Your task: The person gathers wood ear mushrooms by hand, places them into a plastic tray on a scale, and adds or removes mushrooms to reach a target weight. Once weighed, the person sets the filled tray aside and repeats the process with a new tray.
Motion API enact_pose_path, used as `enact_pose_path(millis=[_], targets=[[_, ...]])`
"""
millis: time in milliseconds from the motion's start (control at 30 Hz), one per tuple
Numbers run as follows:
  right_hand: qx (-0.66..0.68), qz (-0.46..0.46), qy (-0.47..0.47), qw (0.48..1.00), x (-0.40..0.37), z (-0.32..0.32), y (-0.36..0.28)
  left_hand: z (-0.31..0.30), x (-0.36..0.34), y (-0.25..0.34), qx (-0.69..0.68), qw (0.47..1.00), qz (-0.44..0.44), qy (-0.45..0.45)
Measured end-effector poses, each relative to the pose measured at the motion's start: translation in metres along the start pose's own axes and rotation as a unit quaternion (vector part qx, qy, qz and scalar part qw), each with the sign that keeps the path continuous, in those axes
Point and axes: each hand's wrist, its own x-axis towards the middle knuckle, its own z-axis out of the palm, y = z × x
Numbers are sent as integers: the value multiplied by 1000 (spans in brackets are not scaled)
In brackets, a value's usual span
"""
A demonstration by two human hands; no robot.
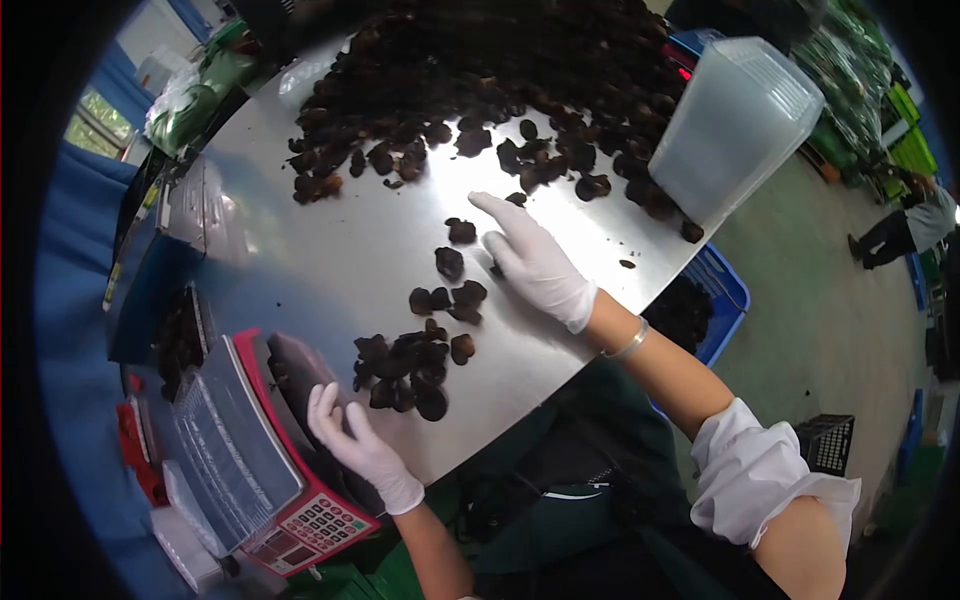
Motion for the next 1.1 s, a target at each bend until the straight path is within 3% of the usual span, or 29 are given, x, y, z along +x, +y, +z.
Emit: enact_pose_path(millis=[33, 100, 133, 167, 233, 300, 333, 400, 500, 733, 800, 833, 900, 933, 1100], targets=[[-92, -72, 1, 993, 5, 11, 8, 5, -1, 1, -6, 1000, -3, -25], [-124, -22, -124, 984, 8, 29, 7, 11, -1, 12, 89, 994, 7, -67], [-200, -41, -173, 964, 6, 36, -8, 11, 0, 16, 98, 993, 1, -70], [-137, -29, -141, 980, -9, 51, -18, 12, 1, 18, 106, 992, -4, -73], [-153, -153, -202, 955, -27, 63, -30, 9, 1, 7, 82, 994, -8, -73], [-42, -164, -240, 956, -31, 64, -38, 8, 2, 2, 63, 995, -14, -78], [-43, -159, -237, 957, -29, 59, -37, 7, 2, 4, 71, 994, -14, -79], [44, -98, -133, 985, -19, 42, -30, 7, 1, 5, 77, 993, -15, -84], [47, -9, -30, 998, -21, 24, -17, 8, 2, 8, 100, 991, -13, -84], [18, 2, -13, 1000, -37, -4, -10, 11, 2, 9, 108, 991, -10, -79], [-224, 48, 103, 968, -35, 0, -8, 12, 2, 8, 113, 990, -7, -81], [-224, 47, 106, 968, -39, 4, -7, 12, 1, 8, 116, 990, -6, -82], [-211, 9, -83, 974, -51, 16, -6, 13, 3, 9, 120, 989, 1, -85], [-108, -47, -94, 989, -48, 20, -19, 13, 3, 10, 118, 989, -2, -85], [-62, -58, -8, 996, -12, 13, -5, 9, 3, 1, 94, 992, 9, -79]])
